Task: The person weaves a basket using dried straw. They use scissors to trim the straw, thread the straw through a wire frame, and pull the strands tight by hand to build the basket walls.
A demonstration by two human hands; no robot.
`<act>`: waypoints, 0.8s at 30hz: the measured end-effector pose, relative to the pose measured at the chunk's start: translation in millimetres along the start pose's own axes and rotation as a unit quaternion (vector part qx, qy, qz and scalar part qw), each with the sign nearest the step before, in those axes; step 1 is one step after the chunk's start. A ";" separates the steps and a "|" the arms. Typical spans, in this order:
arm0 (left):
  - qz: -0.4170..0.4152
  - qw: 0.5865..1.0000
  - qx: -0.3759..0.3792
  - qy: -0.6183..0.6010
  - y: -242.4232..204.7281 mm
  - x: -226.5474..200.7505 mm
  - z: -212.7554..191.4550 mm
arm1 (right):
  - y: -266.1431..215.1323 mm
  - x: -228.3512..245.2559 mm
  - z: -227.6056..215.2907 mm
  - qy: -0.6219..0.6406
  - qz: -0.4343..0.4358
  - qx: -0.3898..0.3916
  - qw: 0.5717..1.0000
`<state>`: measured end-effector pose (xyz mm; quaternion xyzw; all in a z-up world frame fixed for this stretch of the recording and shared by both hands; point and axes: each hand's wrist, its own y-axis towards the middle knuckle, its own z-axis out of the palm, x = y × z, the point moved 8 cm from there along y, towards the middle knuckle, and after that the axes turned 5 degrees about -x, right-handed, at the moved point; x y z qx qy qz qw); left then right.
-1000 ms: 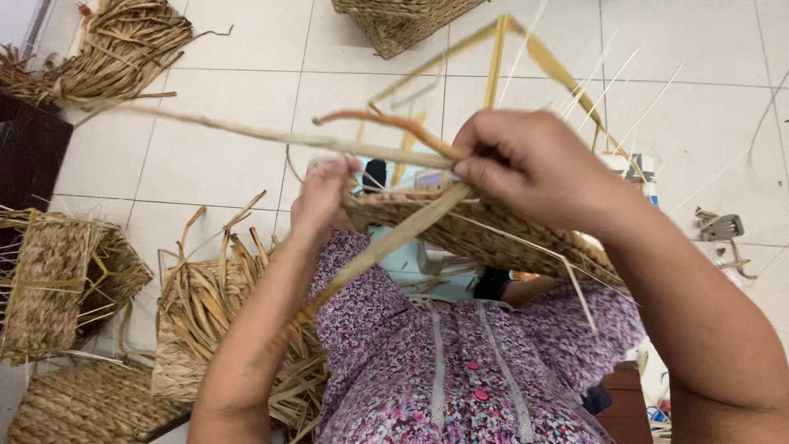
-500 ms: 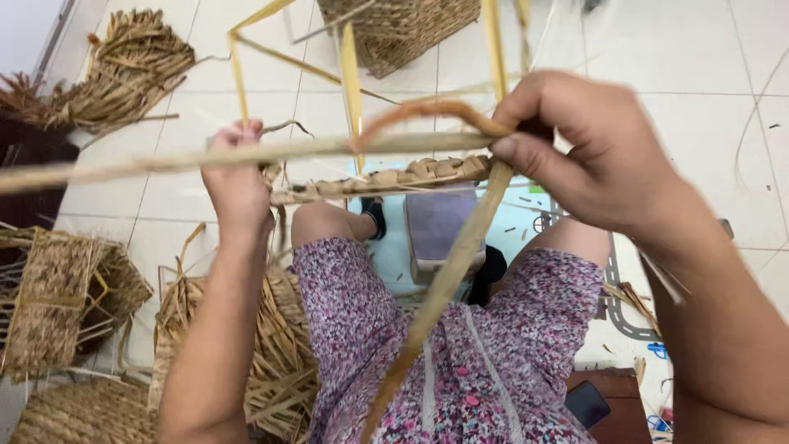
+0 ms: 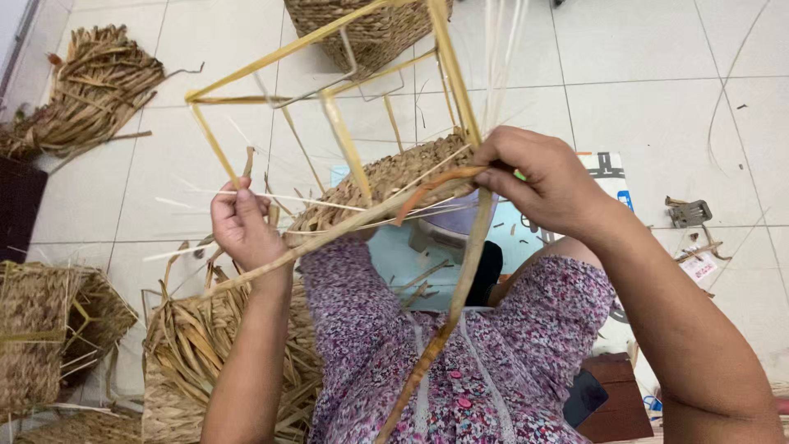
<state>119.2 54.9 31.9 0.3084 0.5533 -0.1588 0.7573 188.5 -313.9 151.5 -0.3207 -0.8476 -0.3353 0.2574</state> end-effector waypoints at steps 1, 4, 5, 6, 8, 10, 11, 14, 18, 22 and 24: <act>0.010 1.000 0.012 -0.010 -2.3 0.5 0.2 | -3.5 -3.8 1.8 0.018 0.018 0.001 1.000; 0.041 0.997 0.042 -0.041 1.6 -1.1 5.3 | -7.1 -7.2 3.4 0.006 0.013 -0.018 1.000; 0.041 0.997 0.046 -0.045 4.0 -1.2 4.4 | -6.3 -8.0 6.4 0.001 0.015 -0.021 1.000; 0.040 0.999 0.029 -0.013 1.4 -0.8 -2.4 | -7.6 -10.1 12.1 0.012 0.028 -0.013 0.999; 0.034 0.999 0.009 0.021 -3.9 3.4 -11.1 | -9.5 -14.6 19.9 0.022 0.045 0.001 0.999; 0.033 0.999 0.023 -0.004 -7.7 5.1 -15.1 | -8.0 -16.7 26.3 0.012 0.035 0.008 0.999; 0.034 0.999 0.019 -0.004 -9.3 5.5 -17.5 | -8.4 -17.3 28.9 0.012 0.032 0.011 0.999; 0.036 0.999 0.017 -0.001 -11.0 5.4 -20.6 | -12.5 -19.4 34.3 0.034 0.039 0.008 0.999; 0.018 0.999 0.030 -0.012 -20.8 9.0 -19.9 | -27.6 -32.4 40.6 0.027 0.074 0.010 0.997; 0.013 0.999 0.033 0.013 -27.4 15.5 -15.8 | -39.8 -45.0 43.6 0.027 0.081 0.003 0.996; 0.014 0.999 0.038 0.035 -34.6 19.8 -15.6 | -50.7 -55.8 49.1 0.036 0.110 0.009 0.993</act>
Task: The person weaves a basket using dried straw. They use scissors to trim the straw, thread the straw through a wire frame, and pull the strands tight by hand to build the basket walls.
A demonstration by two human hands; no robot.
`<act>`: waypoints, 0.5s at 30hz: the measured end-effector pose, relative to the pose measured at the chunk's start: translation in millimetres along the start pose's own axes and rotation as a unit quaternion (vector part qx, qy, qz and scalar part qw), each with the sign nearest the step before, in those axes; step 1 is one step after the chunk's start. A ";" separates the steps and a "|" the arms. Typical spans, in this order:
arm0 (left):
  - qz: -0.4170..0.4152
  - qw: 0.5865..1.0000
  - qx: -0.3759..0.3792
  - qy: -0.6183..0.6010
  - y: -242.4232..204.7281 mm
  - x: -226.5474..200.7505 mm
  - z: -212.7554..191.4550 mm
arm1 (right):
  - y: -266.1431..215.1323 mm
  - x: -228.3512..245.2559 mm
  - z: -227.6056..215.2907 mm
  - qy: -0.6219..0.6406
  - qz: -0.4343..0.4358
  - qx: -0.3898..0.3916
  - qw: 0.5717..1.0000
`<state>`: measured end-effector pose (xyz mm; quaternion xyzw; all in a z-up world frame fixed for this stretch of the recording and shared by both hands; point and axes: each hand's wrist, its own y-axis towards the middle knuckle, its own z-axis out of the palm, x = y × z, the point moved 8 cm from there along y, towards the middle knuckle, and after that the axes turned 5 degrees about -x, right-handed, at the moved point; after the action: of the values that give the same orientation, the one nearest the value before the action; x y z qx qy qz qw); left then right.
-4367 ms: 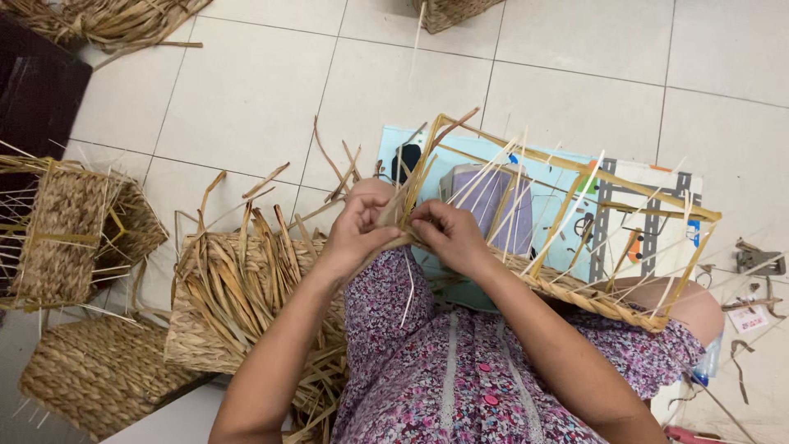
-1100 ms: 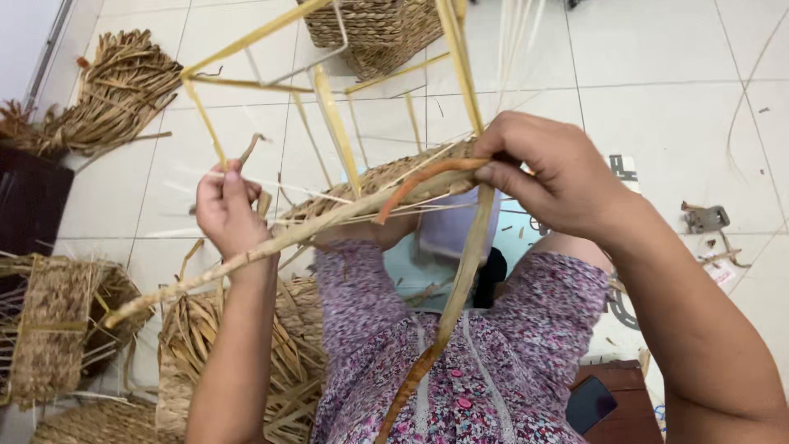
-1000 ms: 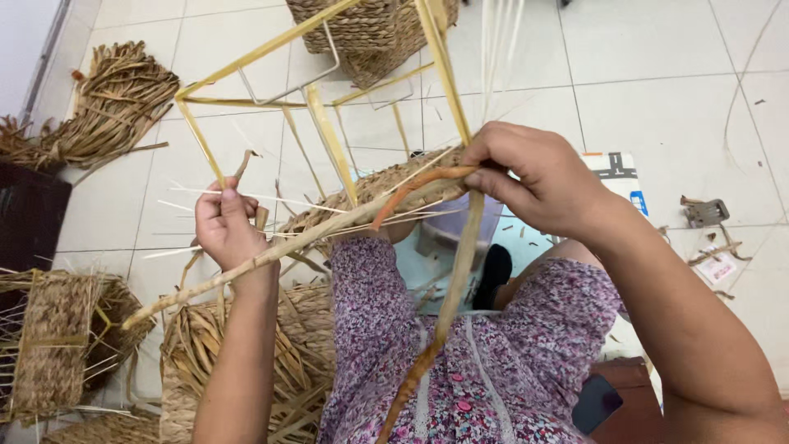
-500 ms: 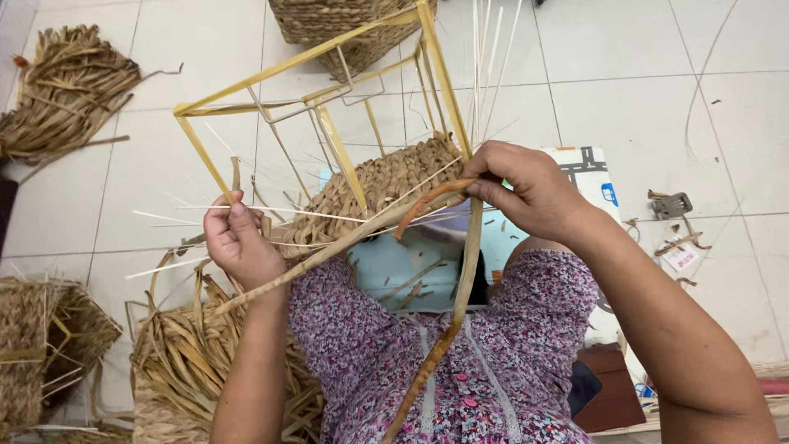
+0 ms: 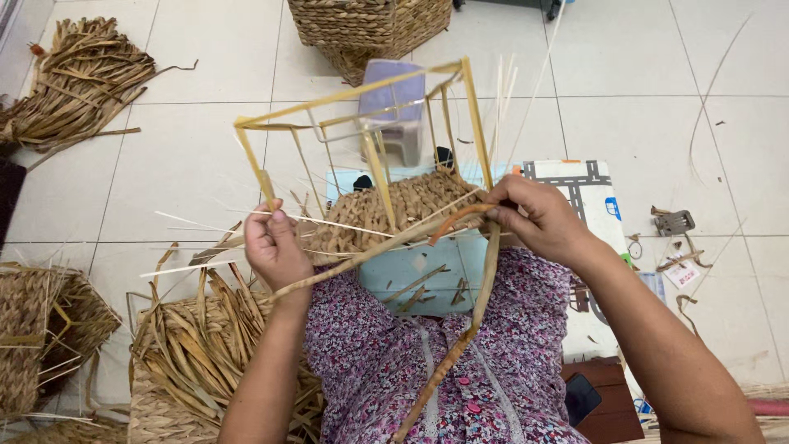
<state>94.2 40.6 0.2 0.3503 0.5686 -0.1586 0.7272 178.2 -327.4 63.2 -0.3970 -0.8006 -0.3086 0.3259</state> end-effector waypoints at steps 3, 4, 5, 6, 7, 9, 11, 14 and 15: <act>-0.012 0.999 0.006 0.034 -4.7 12.7 9.4 | -13.7 -25.3 8.6 0.011 0.047 -0.001 0.999; -0.025 0.999 0.005 0.047 -5.1 19.3 13.4 | -17.8 -36.5 10.8 0.013 0.066 -0.005 0.998; -0.025 0.999 0.003 0.047 -5.3 23.5 17.6 | -21.9 -45.5 13.1 0.013 0.065 -0.003 0.998; -0.075 0.995 0.037 0.061 -9.0 35.3 24.5 | -30.4 -58.5 17.9 0.036 0.098 -0.002 0.995; -0.124 0.987 0.071 0.074 -15.6 47.2 29.9 | -39.6 -71.6 23.4 0.059 0.131 0.000 0.990; -0.152 0.983 0.076 0.072 -23.9 65.0 41.1 | -50.3 -90.5 29.7 0.052 0.131 -0.006 0.990; -0.187 0.975 0.089 0.077 -37.2 92.3 43.4 | -67.9 -113.3 35.5 0.049 0.144 -0.013 0.988; -0.079 0.989 0.116 0.049 -44.5 125.2 59.7 | -81.4 -158.4 40.7 0.040 0.205 -0.023 0.978; -0.117 0.986 0.108 0.059 -48.4 145.9 57.4 | -81.3 -163.0 40.8 0.010 0.163 -0.038 0.986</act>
<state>149.0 -8.6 -146.4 0.3667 0.6274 -0.2816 0.6266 175.8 -407.7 -105.2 -0.5309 -0.7094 -0.2862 0.3645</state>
